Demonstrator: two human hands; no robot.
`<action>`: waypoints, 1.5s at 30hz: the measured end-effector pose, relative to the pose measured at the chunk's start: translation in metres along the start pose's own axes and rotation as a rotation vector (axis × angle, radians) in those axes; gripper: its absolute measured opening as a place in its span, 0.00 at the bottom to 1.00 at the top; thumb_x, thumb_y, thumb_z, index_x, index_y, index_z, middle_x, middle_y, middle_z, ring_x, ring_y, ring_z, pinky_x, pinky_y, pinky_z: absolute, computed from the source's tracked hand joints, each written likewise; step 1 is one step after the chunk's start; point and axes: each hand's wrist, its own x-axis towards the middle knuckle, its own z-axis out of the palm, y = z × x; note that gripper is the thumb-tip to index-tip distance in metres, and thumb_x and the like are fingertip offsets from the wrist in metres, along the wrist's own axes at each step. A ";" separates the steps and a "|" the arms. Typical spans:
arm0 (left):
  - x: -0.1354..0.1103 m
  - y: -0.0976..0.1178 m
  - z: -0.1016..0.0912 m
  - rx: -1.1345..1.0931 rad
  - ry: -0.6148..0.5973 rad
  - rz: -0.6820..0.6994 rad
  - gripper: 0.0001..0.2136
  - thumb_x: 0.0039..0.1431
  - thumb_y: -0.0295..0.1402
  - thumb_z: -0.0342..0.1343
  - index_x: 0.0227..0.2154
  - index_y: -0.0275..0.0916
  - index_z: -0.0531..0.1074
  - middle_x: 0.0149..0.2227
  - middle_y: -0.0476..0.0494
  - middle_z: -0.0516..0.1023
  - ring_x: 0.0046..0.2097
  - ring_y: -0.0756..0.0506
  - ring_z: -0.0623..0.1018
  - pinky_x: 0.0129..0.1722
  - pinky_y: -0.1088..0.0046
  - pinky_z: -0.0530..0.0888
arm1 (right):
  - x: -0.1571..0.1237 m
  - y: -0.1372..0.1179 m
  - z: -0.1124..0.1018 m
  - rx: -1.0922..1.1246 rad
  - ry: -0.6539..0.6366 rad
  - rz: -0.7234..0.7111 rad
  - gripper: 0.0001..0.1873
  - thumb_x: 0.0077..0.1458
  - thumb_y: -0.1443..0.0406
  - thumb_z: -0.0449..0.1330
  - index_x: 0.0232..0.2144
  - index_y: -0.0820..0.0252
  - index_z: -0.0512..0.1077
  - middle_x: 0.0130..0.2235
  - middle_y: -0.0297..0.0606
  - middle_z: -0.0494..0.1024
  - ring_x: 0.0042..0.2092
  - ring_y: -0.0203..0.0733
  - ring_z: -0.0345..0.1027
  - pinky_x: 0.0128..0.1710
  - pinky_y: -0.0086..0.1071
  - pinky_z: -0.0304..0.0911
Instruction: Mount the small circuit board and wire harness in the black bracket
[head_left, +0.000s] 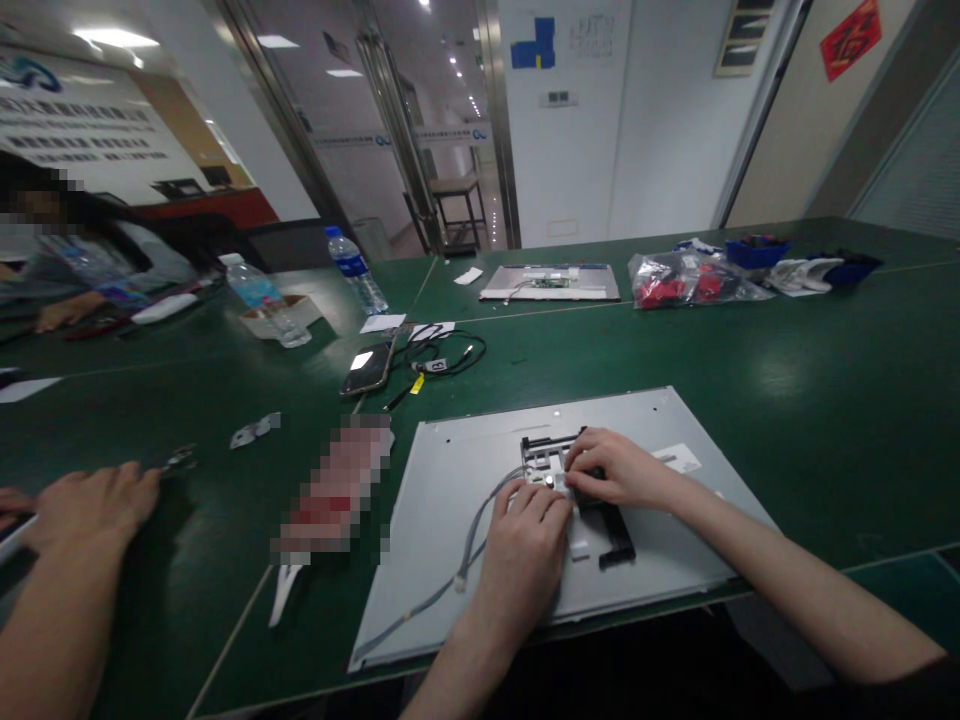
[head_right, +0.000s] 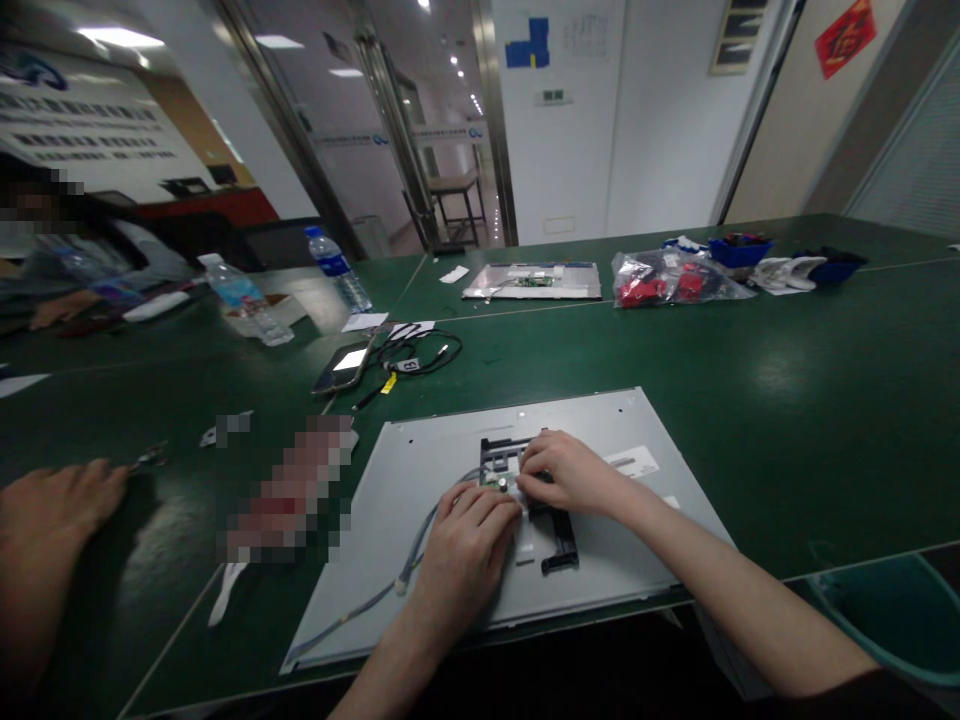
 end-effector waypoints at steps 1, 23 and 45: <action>0.000 0.000 0.001 0.010 0.010 0.002 0.09 0.62 0.23 0.48 0.37 0.40 0.72 0.37 0.45 0.75 0.42 0.43 0.73 0.54 0.56 0.64 | 0.000 0.000 0.000 0.000 -0.001 0.001 0.10 0.60 0.68 0.57 0.28 0.61 0.77 0.35 0.40 0.79 0.40 0.41 0.70 0.44 0.36 0.62; 0.000 0.002 -0.002 -0.006 -0.033 -0.056 0.07 0.59 0.25 0.53 0.40 0.41 0.69 0.42 0.43 0.74 0.46 0.41 0.72 0.56 0.54 0.62 | -0.001 -0.001 0.000 -0.002 0.004 0.000 0.10 0.60 0.68 0.58 0.29 0.60 0.77 0.35 0.39 0.79 0.40 0.41 0.70 0.44 0.36 0.62; 0.000 0.003 -0.003 -0.068 0.015 -0.045 0.04 0.64 0.28 0.49 0.35 0.40 0.69 0.38 0.47 0.74 0.43 0.44 0.72 0.57 0.56 0.59 | -0.002 0.000 0.001 -0.003 0.004 0.008 0.09 0.60 0.68 0.58 0.29 0.62 0.77 0.35 0.39 0.79 0.39 0.40 0.70 0.43 0.34 0.61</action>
